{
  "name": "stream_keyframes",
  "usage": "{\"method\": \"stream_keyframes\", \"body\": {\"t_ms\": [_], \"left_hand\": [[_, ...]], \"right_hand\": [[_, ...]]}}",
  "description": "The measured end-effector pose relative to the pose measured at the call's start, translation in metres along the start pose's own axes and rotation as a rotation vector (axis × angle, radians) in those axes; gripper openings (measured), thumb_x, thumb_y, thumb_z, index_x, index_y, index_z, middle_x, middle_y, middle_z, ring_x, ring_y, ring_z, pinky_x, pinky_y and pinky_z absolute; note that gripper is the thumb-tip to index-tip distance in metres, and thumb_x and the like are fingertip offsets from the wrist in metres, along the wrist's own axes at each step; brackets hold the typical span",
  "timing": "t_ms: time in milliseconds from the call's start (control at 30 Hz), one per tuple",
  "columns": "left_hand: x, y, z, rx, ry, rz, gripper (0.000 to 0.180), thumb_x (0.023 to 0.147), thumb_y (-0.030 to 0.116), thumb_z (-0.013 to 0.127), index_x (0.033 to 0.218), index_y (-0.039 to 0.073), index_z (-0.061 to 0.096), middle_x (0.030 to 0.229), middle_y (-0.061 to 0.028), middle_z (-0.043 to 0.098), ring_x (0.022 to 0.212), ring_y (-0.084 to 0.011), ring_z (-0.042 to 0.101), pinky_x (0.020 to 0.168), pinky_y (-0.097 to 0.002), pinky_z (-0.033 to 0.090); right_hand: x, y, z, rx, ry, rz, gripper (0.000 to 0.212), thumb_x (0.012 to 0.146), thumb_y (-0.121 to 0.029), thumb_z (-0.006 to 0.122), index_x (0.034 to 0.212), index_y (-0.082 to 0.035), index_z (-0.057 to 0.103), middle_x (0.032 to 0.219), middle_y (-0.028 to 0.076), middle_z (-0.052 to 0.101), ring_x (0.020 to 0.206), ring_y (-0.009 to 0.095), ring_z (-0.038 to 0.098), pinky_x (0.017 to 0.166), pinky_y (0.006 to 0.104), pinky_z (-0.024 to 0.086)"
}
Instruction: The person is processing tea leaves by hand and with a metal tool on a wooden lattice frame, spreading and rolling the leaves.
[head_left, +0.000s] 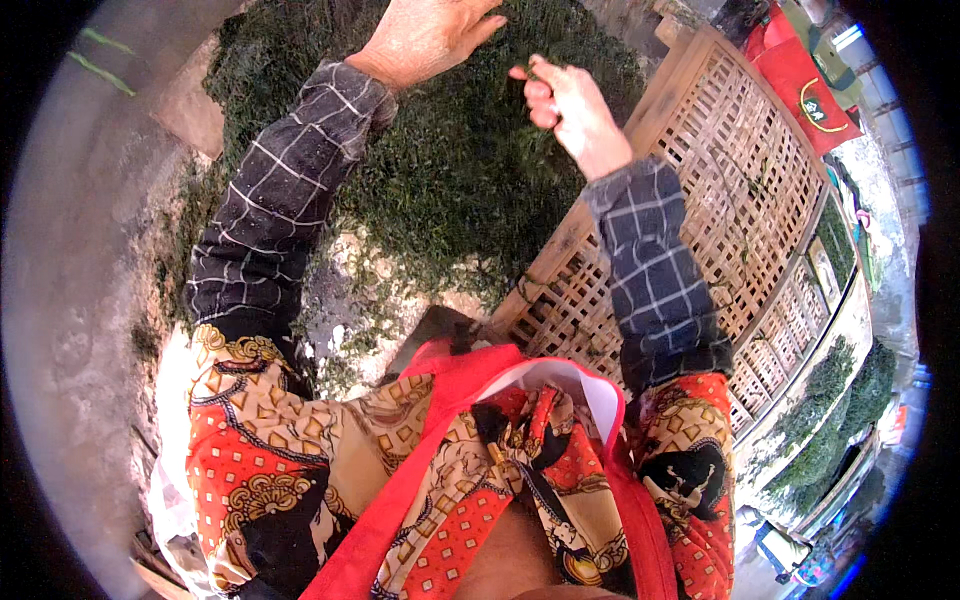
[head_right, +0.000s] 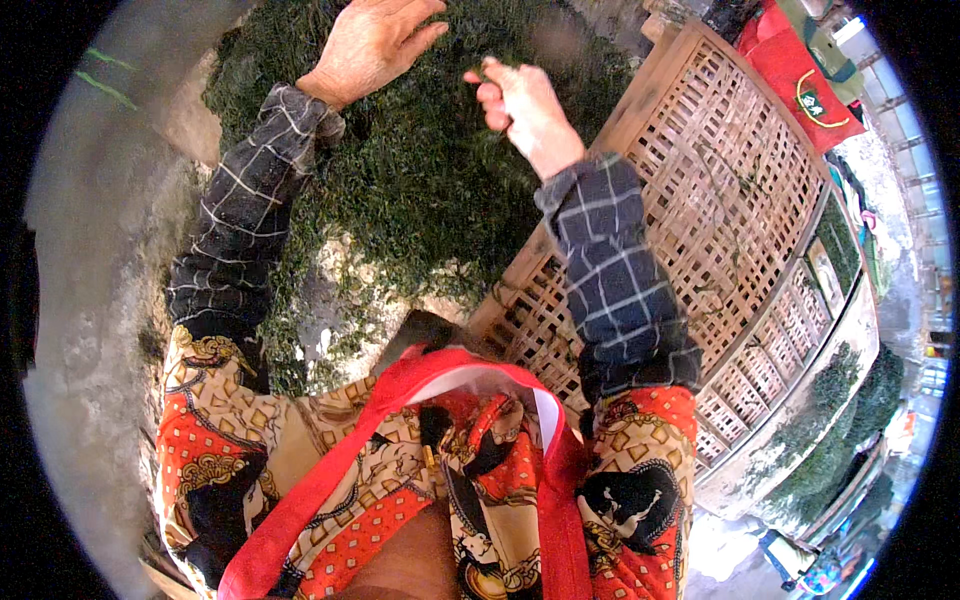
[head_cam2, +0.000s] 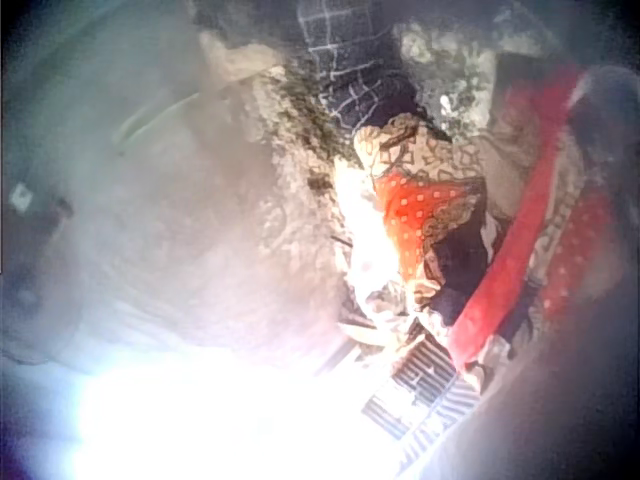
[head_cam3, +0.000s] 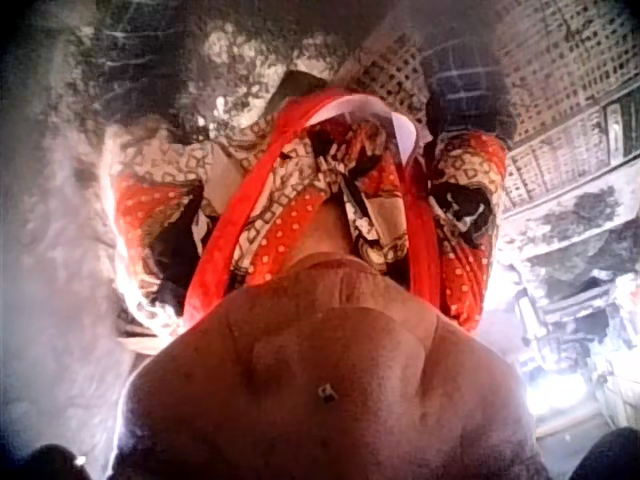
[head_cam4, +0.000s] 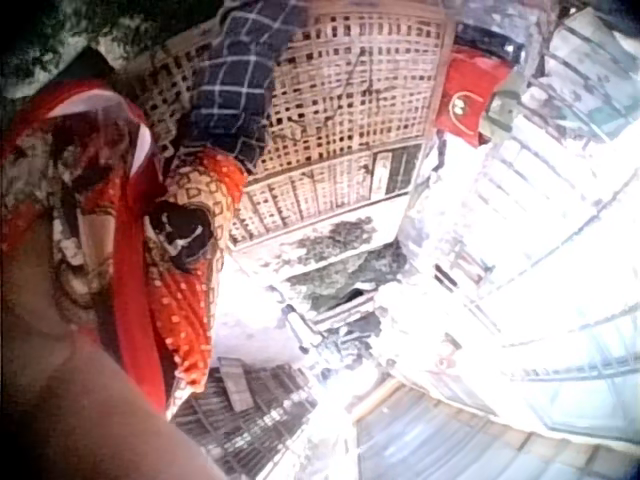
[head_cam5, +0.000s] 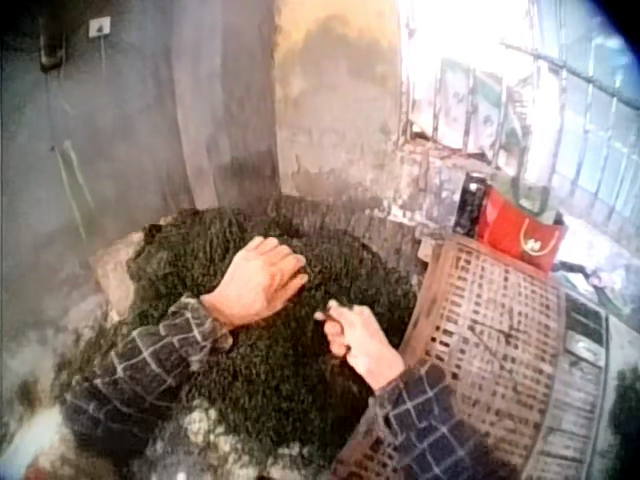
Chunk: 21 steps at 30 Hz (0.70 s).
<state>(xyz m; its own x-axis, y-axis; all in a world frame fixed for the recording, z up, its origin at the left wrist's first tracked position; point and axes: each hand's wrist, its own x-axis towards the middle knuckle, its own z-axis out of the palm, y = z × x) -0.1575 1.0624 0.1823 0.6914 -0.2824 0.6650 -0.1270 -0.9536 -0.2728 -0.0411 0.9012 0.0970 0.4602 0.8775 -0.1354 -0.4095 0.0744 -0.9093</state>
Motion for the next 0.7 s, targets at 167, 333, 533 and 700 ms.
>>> {"method": "stream_keyframes", "body": {"t_ms": [167, 333, 533, 700], "left_hand": [[0.016, 0.03, -0.027, -0.098, 0.133, 0.181, 0.032, 0.078, 0.026, 0.071, 0.06, 0.009, 0.049, 0.064, -0.0055, 0.046, 0.062, -0.0229, 0.044, 0.063, -0.0365, 0.037], [0.041, 0.051, -0.008, -0.14, 0.161, 0.091, 0.034, 0.084, 0.03, 0.067, 0.102, 0.002, 0.063, 0.083, -0.0069, 0.061, 0.081, -0.0218, 0.057, 0.074, -0.0336, 0.044], [-0.001, 0.084, 0.139, -0.078, -0.072, -0.272, 0.027, 0.091, 0.021, 0.049, 0.083, -0.002, 0.06, 0.081, -0.0168, 0.055, 0.086, -0.0329, 0.051, 0.085, -0.0464, 0.04], [-0.059, 0.131, 0.152, -0.248, -0.078, -0.355, 0.026, 0.09, 0.02, 0.05, 0.089, -0.002, 0.062, 0.089, -0.0182, 0.058, 0.094, -0.0347, 0.051, 0.093, -0.0475, 0.039]], "right_hand": [[0.006, -0.062, 0.008, -0.07, -0.11, -0.078, 0.022, 0.095, -0.024, 0.054, 0.093, -0.002, 0.057, 0.061, -0.004, 0.043, 0.044, 0.005, 0.033, 0.038, 0.0214, 0.025], [0.019, -0.141, 0.013, 0.06, -0.207, 0.064, 0.028, 0.098, -0.024, 0.046, 0.095, 0.003, 0.053, 0.057, -0.004, 0.04, 0.041, 0.007, 0.032, 0.036, 0.0216, 0.025], [0.026, -0.191, 0.003, 0.075, -0.202, 0.0, 0.027, 0.099, -0.021, 0.044, 0.102, 0.005, 0.051, 0.057, -0.004, 0.04, 0.042, 0.007, 0.033, 0.036, 0.0228, 0.026], [0.056, -0.178, -0.022, 0.219, -0.25, 0.149, 0.025, 0.095, -0.018, 0.048, 0.101, 0.006, 0.05, 0.056, -0.003, 0.039, 0.041, 0.009, 0.033, 0.037, 0.025, 0.027]]}}
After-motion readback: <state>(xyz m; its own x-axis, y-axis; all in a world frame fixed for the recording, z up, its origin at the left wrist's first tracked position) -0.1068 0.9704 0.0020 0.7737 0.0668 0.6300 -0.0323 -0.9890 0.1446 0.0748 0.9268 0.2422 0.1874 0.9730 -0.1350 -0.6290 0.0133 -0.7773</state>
